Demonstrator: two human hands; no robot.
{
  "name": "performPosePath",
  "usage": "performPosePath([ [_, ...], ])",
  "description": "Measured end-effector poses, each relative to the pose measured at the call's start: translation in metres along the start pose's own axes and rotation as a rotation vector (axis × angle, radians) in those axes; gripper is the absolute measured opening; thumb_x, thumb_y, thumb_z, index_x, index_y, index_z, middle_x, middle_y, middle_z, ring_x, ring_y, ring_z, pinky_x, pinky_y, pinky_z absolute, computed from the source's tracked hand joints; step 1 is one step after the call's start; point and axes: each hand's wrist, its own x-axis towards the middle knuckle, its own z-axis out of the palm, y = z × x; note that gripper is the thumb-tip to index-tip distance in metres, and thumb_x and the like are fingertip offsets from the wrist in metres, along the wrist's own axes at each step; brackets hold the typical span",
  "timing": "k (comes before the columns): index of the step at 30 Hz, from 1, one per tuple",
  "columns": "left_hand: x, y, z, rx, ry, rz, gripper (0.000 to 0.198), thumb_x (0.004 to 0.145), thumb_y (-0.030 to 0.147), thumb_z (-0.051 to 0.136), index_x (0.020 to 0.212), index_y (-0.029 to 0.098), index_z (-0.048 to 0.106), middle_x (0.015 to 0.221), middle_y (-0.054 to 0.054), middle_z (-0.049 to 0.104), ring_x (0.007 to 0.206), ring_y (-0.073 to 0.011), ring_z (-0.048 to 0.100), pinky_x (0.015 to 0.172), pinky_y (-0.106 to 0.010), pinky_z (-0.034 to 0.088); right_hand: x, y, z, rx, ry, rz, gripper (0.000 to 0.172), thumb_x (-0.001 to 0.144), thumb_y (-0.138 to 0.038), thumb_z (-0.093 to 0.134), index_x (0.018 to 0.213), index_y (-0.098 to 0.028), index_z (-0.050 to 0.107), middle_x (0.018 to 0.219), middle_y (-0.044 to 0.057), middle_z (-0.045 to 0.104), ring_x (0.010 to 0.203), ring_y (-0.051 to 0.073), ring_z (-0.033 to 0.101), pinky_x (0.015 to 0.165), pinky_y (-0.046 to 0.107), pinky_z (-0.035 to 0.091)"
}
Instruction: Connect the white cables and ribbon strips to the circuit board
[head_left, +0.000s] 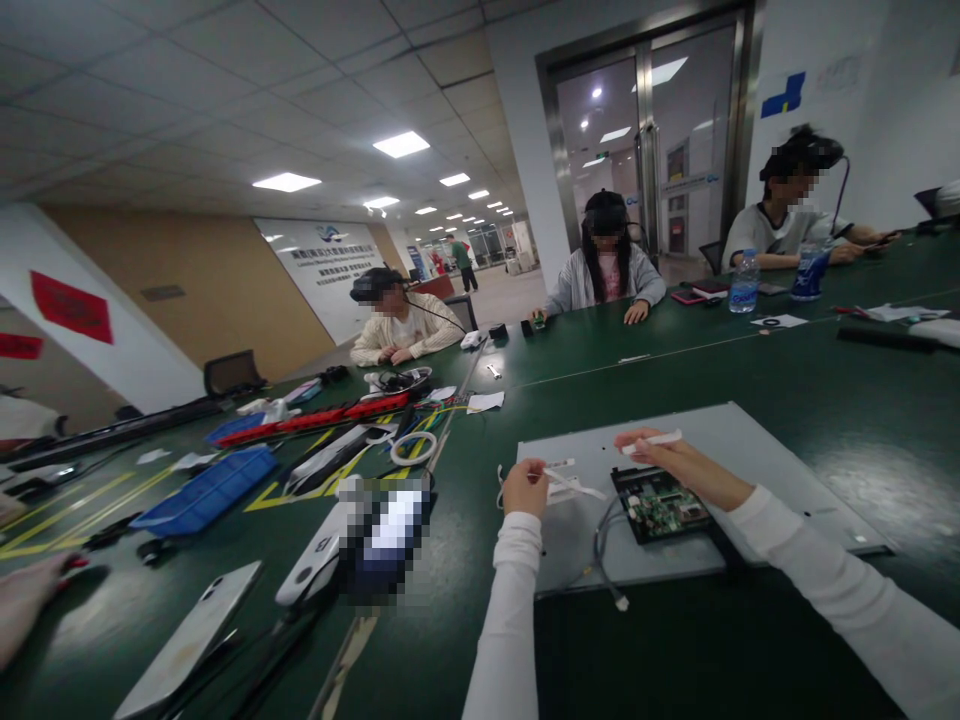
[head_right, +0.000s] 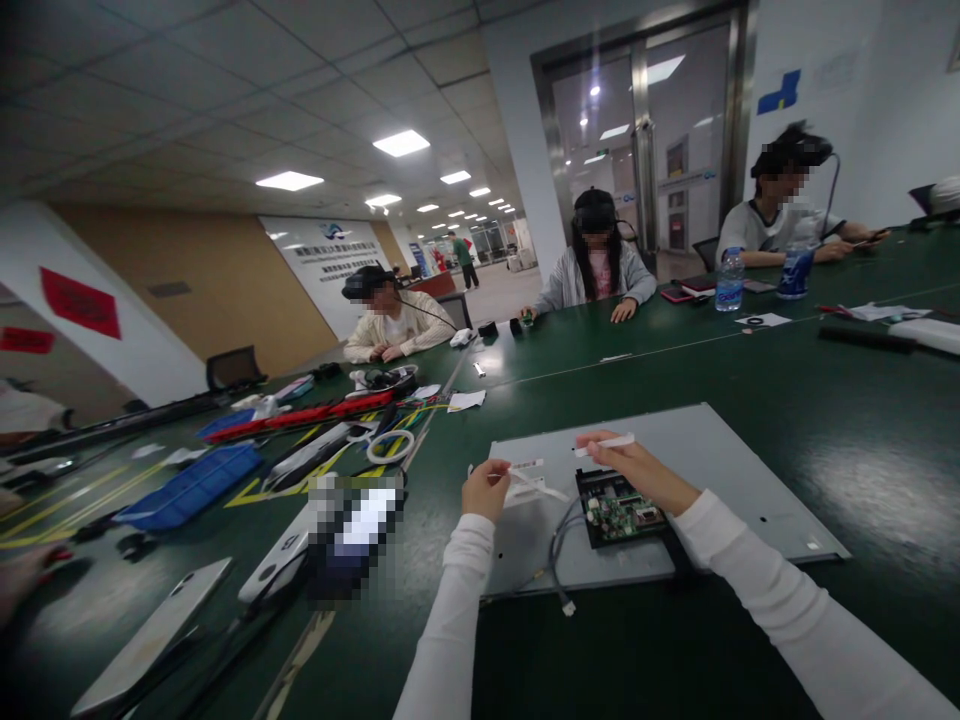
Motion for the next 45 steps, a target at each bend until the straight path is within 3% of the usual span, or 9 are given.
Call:
performPosePath([
  [4, -0.010, 0.006, 0.008, 0.299, -0.268, 0.438, 0.042, 0.060, 0.002, 0.052, 0.097, 0.020, 0.059, 0.103, -0.003, 0.058, 0.099, -0.0172, 0.050, 0.092, -0.034, 0.036, -0.002, 0.011, -0.027, -0.001, 0.180, 0.052, 0.039, 0.071, -0.049, 0.055, 0.090, -0.015, 0.059, 0.085, 0.006, 0.059, 0.079, 0.015, 0.054, 0.074, 0.029, 0.043],
  [8, -0.019, 0.012, 0.026, 0.437, -0.454, 0.574, 0.039, 0.064, 0.004, 0.050, 0.098, 0.021, 0.060, 0.100, -0.002, 0.059, 0.099, -0.0181, 0.048, 0.092, -0.034, 0.034, -0.006, 0.031, -0.053, -0.006, 0.285, 0.096, 0.038, 0.067, -0.049, 0.060, 0.082, -0.014, 0.057, 0.062, -0.001, 0.053, 0.056, 0.009, 0.046, 0.052, 0.022, 0.037],
  [15, -0.020, 0.017, 0.025, 0.597, -0.443, 0.551, 0.028, 0.074, 0.011, 0.046, 0.094, 0.022, 0.061, 0.096, -0.003, 0.058, 0.095, -0.0177, 0.048, 0.087, -0.032, 0.036, -0.008, 0.045, -0.068, 0.024, 0.302, 0.184, 0.038, 0.065, -0.048, 0.061, 0.082, -0.015, 0.055, 0.061, -0.002, 0.050, 0.052, 0.007, 0.042, 0.048, 0.019, 0.033],
  [23, -0.015, 0.017, 0.000, 0.707, -0.169, 0.420, 0.031, 0.073, 0.002, 0.042, 0.086, 0.022, 0.062, 0.095, -0.005, 0.058, 0.098, -0.0193, 0.047, 0.090, -0.037, 0.031, -0.013, 0.032, -0.066, 0.002, 0.265, 0.179, 0.036, 0.067, -0.046, 0.059, 0.079, -0.013, 0.054, 0.063, -0.001, 0.049, 0.056, 0.007, 0.043, 0.050, 0.019, 0.035],
  [27, -0.016, 0.021, -0.002, 0.590, -0.080, 0.366, 0.035, 0.068, -0.001, 0.046, 0.090, 0.021, 0.061, 0.101, -0.005, 0.057, 0.102, -0.0202, 0.046, 0.093, -0.039, 0.030, -0.018, 0.023, -0.072, -0.071, 0.221, 0.275, 0.043, 0.068, -0.052, 0.057, 0.085, -0.013, 0.055, 0.075, 0.004, 0.055, 0.065, 0.010, 0.050, 0.056, 0.021, 0.042],
  [31, -0.028, 0.031, 0.017, 0.252, -0.301, 0.412, 0.034, 0.074, 0.025, 0.053, 0.107, 0.018, 0.054, 0.103, -0.008, 0.056, 0.094, -0.0191, 0.052, 0.087, -0.035, 0.039, -0.027, 0.011, -0.079, -0.152, 0.079, 0.521, 0.059, 0.065, -0.059, 0.055, 0.107, -0.017, 0.047, 0.082, 0.009, 0.057, 0.065, 0.015, 0.057, 0.053, 0.026, 0.047],
  [36, -0.054, 0.044, 0.045, 0.173, -0.620, 0.449, 0.110, 0.043, 0.048, 0.074, 0.132, 0.014, 0.020, 0.132, -0.018, 0.028, 0.121, -0.0311, 0.028, 0.099, -0.044, 0.026, -0.034, -0.002, -0.072, -0.179, -0.075, 0.626, 0.070, 0.066, -0.064, 0.050, 0.119, -0.022, 0.035, 0.082, 0.009, 0.056, 0.062, 0.019, 0.059, 0.049, 0.030, 0.049],
  [39, -0.060, 0.046, 0.054, 0.225, -0.614, 0.439, 0.116, 0.040, 0.045, 0.075, 0.134, 0.014, 0.015, 0.134, -0.019, 0.022, 0.124, -0.0333, 0.021, 0.101, -0.048, 0.020, -0.034, -0.006, -0.066, -0.178, -0.077, 0.610, 0.068, 0.067, -0.064, 0.049, 0.119, -0.022, 0.036, 0.084, 0.009, 0.056, 0.066, 0.019, 0.059, 0.052, 0.031, 0.050],
  [45, -0.052, 0.044, 0.059, 0.205, -0.565, 0.444, 0.108, 0.044, 0.037, 0.075, 0.133, 0.018, 0.017, 0.125, -0.015, 0.035, 0.115, -0.0313, 0.033, 0.098, -0.047, 0.025, -0.034, -0.010, -0.060, -0.128, -0.032, 0.617, 0.069, 0.067, -0.066, 0.047, 0.118, -0.021, 0.037, 0.085, 0.011, 0.058, 0.067, 0.019, 0.059, 0.055, 0.030, 0.050],
])
